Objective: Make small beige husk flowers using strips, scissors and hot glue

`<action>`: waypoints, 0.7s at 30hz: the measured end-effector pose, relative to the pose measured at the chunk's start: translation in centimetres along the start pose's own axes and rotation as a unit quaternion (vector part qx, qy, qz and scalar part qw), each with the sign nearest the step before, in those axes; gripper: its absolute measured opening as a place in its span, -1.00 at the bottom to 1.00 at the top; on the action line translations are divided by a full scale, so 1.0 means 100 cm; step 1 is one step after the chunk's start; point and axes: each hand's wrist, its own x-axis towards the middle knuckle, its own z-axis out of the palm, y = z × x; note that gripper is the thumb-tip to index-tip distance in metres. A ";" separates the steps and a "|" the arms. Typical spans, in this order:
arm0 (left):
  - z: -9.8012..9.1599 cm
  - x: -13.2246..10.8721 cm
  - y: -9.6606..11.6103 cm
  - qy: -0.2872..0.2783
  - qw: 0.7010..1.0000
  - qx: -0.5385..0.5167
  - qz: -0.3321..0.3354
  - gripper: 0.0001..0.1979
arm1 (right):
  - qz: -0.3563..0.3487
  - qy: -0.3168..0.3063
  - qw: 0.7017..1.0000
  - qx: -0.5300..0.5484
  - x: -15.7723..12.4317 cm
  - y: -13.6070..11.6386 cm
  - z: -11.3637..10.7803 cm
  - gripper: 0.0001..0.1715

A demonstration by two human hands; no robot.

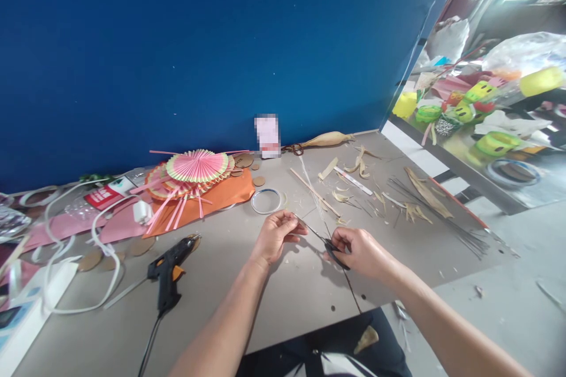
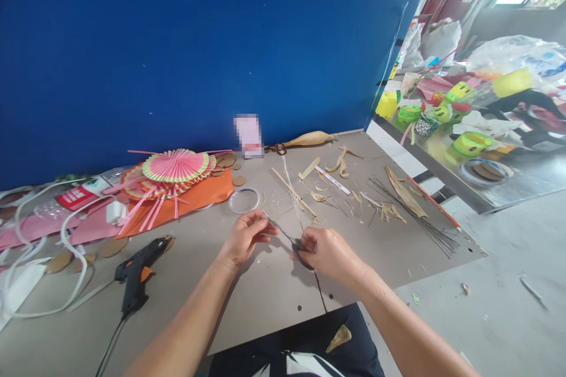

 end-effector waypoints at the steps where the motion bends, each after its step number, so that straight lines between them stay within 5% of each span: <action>1: 0.000 0.000 0.000 -0.003 1.000 0.000 0.001 -0.81 | 0.000 0.000 1.000 0.002 0.000 0.000 0.000 -0.64; 21: 0.001 -0.003 0.004 -0.011 1.000 0.024 -0.009 -0.88 | 0.002 -0.020 0.998 0.060 0.002 0.009 0.002 -0.63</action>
